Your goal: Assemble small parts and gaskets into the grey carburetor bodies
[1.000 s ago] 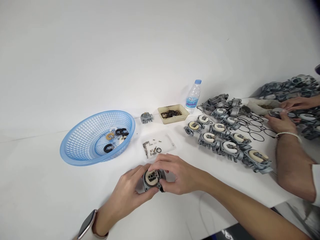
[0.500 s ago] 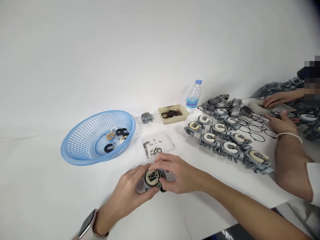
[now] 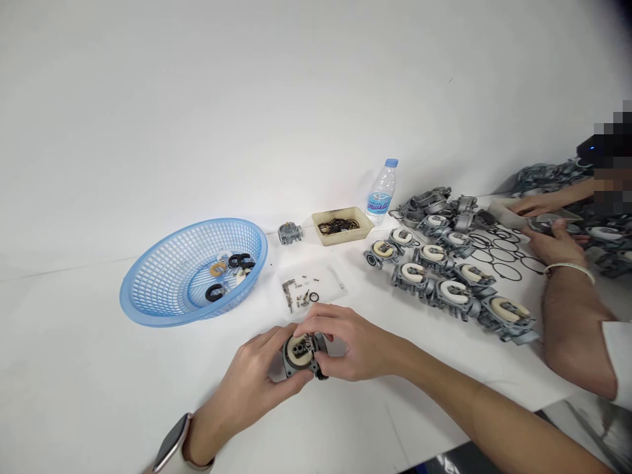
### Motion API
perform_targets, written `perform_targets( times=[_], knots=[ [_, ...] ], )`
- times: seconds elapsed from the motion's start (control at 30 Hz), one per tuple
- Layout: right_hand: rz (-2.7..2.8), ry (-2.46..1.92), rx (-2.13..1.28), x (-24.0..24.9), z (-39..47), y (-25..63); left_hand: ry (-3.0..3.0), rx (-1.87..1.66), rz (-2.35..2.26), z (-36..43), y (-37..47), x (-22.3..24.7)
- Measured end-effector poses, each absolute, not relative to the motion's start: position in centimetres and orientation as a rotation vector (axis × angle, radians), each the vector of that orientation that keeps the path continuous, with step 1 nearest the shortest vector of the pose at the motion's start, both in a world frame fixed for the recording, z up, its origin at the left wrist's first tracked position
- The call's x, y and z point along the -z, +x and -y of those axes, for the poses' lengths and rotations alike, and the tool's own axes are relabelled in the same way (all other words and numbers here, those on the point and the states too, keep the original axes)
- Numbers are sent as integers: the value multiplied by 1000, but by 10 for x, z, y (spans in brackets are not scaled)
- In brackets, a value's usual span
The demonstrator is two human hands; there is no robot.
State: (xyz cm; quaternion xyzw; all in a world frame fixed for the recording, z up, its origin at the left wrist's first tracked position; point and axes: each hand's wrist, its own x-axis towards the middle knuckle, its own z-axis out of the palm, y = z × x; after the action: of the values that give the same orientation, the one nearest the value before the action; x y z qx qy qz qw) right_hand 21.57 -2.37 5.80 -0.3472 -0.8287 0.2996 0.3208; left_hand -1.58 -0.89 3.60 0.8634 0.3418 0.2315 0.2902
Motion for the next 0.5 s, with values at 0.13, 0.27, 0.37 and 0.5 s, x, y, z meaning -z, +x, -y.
perform_targets(
  times=[0.13, 0.27, 0.37, 0.5],
  knots=[
    [2165, -896, -805, -59, 24, 216, 2299, -610, -914, 10, -16, -36],
    [2168, -897, -840, -60, 25, 216, 2291, -606, -912, 9, -16, -36],
    [2144, -909, -842, -60, 26, 216, 2289, -608, -926, 9, -16, -37],
    [2152, -880, -888, -60, 25, 216, 2280, -600, -919, 10, -15, -39]
  ],
)
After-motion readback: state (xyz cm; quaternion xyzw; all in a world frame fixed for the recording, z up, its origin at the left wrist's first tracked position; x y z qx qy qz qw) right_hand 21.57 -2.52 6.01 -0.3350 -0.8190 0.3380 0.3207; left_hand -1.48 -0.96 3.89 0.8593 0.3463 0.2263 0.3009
